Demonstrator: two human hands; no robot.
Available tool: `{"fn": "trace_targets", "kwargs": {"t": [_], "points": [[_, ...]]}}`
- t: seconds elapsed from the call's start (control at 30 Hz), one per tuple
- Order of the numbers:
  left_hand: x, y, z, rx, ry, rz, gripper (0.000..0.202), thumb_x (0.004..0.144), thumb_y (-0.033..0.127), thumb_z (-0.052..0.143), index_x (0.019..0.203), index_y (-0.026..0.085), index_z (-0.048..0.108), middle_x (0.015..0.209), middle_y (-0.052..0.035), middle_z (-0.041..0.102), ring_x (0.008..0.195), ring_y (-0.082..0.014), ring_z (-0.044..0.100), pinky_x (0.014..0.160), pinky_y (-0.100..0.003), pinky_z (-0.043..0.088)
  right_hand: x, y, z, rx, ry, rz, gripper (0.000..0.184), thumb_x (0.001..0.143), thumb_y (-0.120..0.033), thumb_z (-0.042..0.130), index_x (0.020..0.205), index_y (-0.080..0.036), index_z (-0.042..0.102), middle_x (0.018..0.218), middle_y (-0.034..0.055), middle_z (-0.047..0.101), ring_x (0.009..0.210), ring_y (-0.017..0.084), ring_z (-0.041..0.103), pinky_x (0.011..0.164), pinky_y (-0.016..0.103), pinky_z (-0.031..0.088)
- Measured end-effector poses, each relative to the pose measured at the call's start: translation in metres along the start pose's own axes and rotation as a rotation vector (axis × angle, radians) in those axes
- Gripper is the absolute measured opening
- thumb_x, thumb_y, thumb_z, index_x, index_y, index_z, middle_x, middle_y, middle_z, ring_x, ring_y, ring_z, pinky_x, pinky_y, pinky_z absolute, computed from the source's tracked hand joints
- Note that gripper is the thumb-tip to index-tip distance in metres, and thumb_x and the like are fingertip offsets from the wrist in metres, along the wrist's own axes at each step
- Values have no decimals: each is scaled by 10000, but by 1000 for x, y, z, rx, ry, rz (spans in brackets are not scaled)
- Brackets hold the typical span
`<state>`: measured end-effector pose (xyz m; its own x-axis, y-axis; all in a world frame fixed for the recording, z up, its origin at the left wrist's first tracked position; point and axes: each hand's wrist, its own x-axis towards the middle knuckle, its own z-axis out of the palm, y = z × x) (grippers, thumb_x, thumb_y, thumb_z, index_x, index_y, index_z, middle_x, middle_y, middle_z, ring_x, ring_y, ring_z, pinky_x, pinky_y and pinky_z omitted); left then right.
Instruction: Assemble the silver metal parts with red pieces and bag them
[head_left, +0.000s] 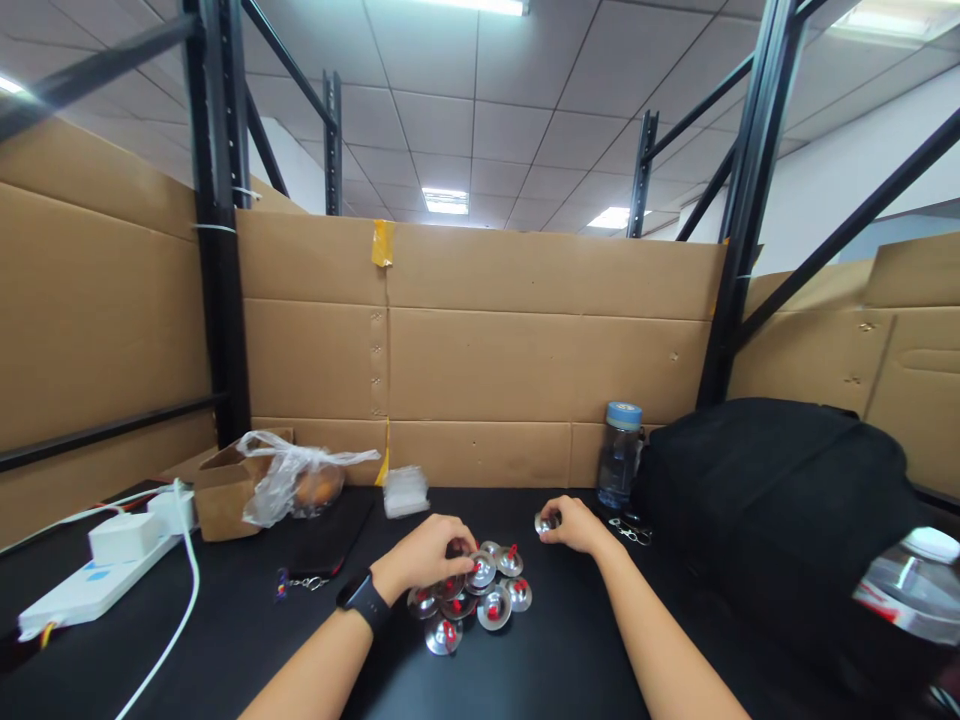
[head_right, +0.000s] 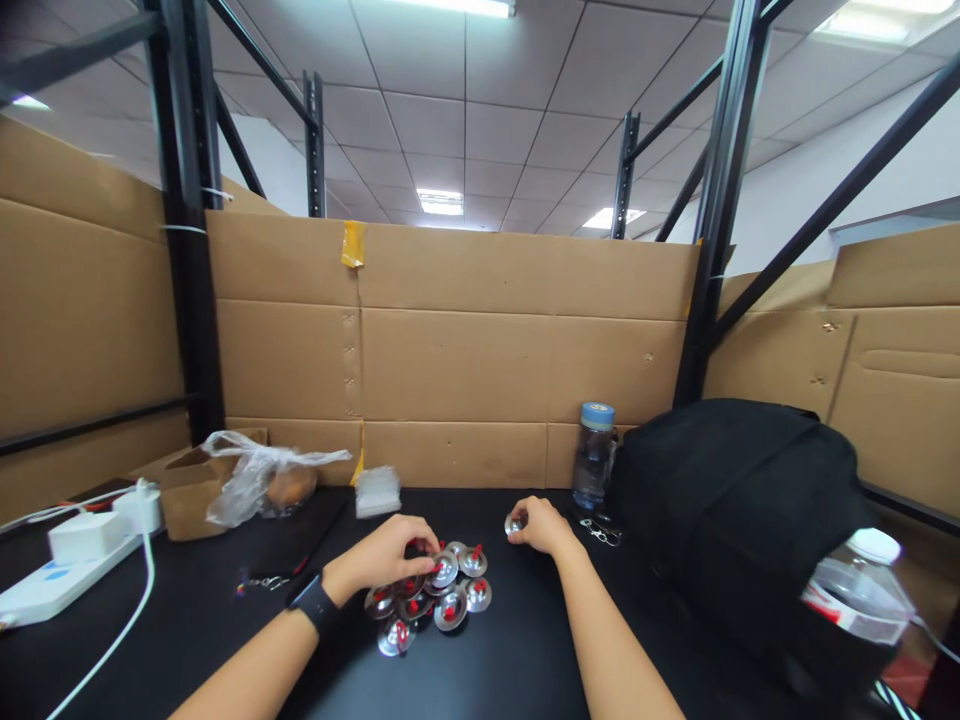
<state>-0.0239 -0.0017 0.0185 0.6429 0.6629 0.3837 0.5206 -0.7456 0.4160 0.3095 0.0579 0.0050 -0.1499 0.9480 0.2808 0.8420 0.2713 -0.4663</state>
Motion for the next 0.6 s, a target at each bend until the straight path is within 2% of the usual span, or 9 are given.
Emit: {"fn": "trace_targets", "kwargs": {"t": [0.07,0.2,0.37,0.47,0.53,0.6], "points": [[0,7,2,-28,-56,41,206,815,331,706,992,233,743,938,-28,711,854,-173,647,795,-248,463,1,2,1,-21,-26,-12,312,576,-288,836,877,-230,773,926,51,745,885,223,667,776,277,459],[1,12,5,-33,-83,67,247,790,353,754,1011,244,749,987,-30,714,902,-180,650,829,-246,460,3,-1,3,-69,-77,-38,244,704,-237,736,941,-190,764,922,69,758,879,212,685,781,267,462],[3,13,7,-21,-60,34,135,874,288,656,932,223,758,900,-24,728,849,-163,661,820,-239,458,2,-2,4,-157,-86,-18,277,729,-247,708,988,-162,758,1011,116,741,944,247,681,834,294,468],[4,17,6,13,0,22,152,903,245,598,928,228,748,900,-18,728,866,-166,659,839,-249,454,-1,-10,0,-150,-15,-34,381,724,-259,723,1093,-163,730,1144,138,690,1072,273,639,923,325,456],[5,21,3,0,74,15,154,907,224,581,950,230,729,930,-16,726,890,-169,654,847,-255,456,-4,-24,-3,-44,57,-121,405,743,-260,721,1139,-173,707,1189,131,668,1111,268,617,946,338,454],[6,24,2,-48,160,-7,162,906,212,575,1007,232,700,939,-12,724,883,-166,655,836,-257,466,-9,-46,-5,154,41,-251,358,771,-293,725,1114,-193,708,1111,97,697,984,225,655,857,316,494]]}}
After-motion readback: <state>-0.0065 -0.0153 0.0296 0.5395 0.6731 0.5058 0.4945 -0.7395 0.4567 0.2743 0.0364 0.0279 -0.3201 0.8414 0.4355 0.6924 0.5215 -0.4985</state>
